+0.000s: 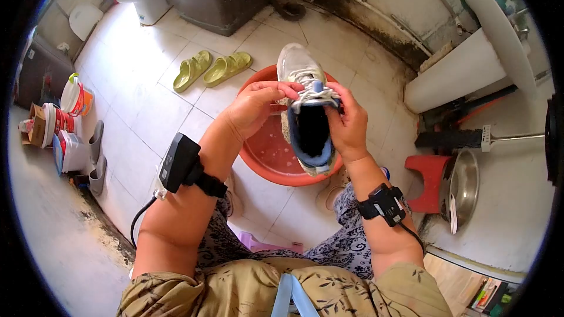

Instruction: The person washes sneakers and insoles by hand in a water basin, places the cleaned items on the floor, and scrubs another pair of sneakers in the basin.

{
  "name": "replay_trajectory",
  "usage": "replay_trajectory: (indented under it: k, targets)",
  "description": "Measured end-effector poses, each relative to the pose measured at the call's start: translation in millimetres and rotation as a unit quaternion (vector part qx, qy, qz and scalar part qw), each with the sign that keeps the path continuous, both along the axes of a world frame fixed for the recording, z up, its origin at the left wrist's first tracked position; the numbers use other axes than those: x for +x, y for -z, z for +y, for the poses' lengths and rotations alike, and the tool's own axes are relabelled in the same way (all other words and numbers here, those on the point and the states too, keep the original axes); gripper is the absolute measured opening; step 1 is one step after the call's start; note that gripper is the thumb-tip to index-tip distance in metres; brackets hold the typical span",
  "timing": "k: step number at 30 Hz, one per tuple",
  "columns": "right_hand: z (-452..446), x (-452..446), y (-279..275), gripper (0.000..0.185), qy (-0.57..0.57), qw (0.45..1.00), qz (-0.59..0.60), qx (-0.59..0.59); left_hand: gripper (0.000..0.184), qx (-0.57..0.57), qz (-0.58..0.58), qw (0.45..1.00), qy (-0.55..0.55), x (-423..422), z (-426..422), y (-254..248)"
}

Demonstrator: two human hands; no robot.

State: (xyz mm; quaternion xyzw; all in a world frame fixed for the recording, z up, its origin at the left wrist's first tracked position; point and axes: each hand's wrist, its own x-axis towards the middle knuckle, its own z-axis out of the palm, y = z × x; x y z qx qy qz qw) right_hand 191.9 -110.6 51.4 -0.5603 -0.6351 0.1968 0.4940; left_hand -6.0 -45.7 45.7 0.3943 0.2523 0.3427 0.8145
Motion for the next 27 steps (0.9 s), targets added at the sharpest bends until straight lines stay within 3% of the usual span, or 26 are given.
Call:
replay_trajectory:
  k: [1,3,8,10,18,20,24,27]
  targets:
    - [-0.5,1.4,-1.3,0.032,-0.001,1.000,-0.001,0.000,0.021,0.000,-0.001,1.000,-0.001,0.8,-0.5,0.0]
    - [-2.0,2.4,-5.7,0.031,0.005,1.000,-0.025,-0.009,0.014,0.100,0.183,0.977,-0.042,5.2,-4.5,-0.2]
    - [-1.8,0.4,-2.9,0.031,0.014,0.999,-0.034,-0.005,0.014,0.237,0.171,0.936,-0.196,22.3,-27.0,-19.3]
    - [-2.2,-0.7,-4.1,0.031,0.010,0.999,-0.049,0.001,0.018,0.369,0.276,0.866,-0.192,24.2,-34.2,-22.5]
    - [-1.3,1.9,0.0,0.030,0.015,0.993,-0.096,0.064,0.018,0.247,0.247,0.903,-0.251,26.7,-32.5,-7.3]
    - [0.4,1.0,3.8,0.030,0.018,0.995,-0.071,0.066,0.016,0.170,0.387,0.871,-0.250,23.2,-30.3,-8.9]
    - [-0.3,1.8,1.2,0.030,0.025,0.997,-0.059,0.042,0.017,0.246,0.367,0.882,-0.166,23.3,-39.2,-15.4]
    - [0.2,4.9,1.5,0.034,0.022,0.996,-0.077,0.045,0.025,0.279,0.346,0.870,-0.211,24.6,-38.1,2.1]
